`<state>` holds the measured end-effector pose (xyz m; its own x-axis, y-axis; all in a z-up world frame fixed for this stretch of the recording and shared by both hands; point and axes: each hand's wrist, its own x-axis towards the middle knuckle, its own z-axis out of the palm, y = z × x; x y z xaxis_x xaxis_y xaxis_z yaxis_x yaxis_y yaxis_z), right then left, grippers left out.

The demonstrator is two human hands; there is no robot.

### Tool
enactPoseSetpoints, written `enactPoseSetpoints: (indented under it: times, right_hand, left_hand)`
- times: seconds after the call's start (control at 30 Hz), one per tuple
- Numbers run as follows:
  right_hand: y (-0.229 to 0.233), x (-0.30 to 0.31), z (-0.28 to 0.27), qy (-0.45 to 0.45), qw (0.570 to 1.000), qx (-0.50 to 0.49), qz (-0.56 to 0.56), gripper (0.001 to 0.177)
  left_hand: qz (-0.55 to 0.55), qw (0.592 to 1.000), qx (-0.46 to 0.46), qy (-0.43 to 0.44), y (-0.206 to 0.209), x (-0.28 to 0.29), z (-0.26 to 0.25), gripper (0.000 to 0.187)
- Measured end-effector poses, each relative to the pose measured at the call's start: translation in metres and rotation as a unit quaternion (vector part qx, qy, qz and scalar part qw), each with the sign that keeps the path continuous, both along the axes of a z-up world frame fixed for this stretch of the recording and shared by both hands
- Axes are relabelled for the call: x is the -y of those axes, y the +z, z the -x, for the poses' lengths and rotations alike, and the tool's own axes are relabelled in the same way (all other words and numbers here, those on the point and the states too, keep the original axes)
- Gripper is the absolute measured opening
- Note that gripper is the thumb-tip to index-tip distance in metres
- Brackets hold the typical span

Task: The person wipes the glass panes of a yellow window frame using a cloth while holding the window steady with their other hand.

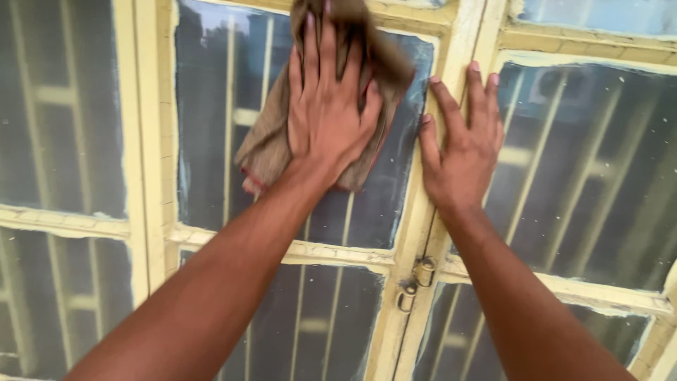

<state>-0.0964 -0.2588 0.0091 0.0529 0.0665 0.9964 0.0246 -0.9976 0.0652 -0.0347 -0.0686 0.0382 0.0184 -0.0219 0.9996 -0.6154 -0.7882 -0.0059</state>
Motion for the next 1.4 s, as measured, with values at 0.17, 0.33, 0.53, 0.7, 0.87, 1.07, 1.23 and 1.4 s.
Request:
enactPoseSetpoints:
  times: [0.17, 0.33, 0.53, 0.7, 0.87, 1.07, 1.23, 1.4]
  right_hand:
    - [-0.004, -0.001, 0.007, 0.029, 0.999, 0.010, 0.009, 0.045]
    - [-0.003, -0.003, 0.008, 0.025, 1.000, 0.006, 0.006, 0.045]
    - [-0.003, -0.007, 0.012, 0.032, 0.999, 0.012, 0.011, 0.043]
    - [-0.002, 0.000, 0.003, 0.018, 1.000, 0.013, 0.013, 0.042]
    - [0.001, 0.009, -0.006, -0.003, 0.999, 0.024, 0.033, 0.043]
    - [-0.001, 0.002, 0.004, 0.007, 1.000, -0.004, 0.011, 0.042]
    - [-0.001, -0.007, 0.012, 0.022, 1.000, 0.004, 0.013, 0.044]
    - [0.000, -0.010, 0.015, 0.015, 1.000, -0.006, 0.001, 0.045]
  left_hand:
    - [-0.079, 0.997, -0.020, 0.007, -0.062, 0.013, 0.004, 0.072]
    - [-0.122, 0.992, -0.037, -0.011, -0.112, 0.019, 0.018, 0.070]
    - [-0.103, 0.994, -0.021, 0.006, -0.027, 0.022, 0.003, 0.069]
    - [-0.075, 0.997, 0.029, 0.006, 0.008, 0.023, -0.004, 0.063]
    - [-0.103, 0.992, 0.069, -0.026, -0.055, 0.038, -0.003, 0.066]
    - [-0.133, 0.988, -0.029, -0.072, -0.110, 0.026, 0.022, 0.060]
    - [-0.149, 0.988, 0.010, 0.030, -0.038, 0.014, -0.001, 0.064]
    - [-0.168, 0.979, 0.114, 0.004, 0.052, -0.014, -0.017, 0.065]
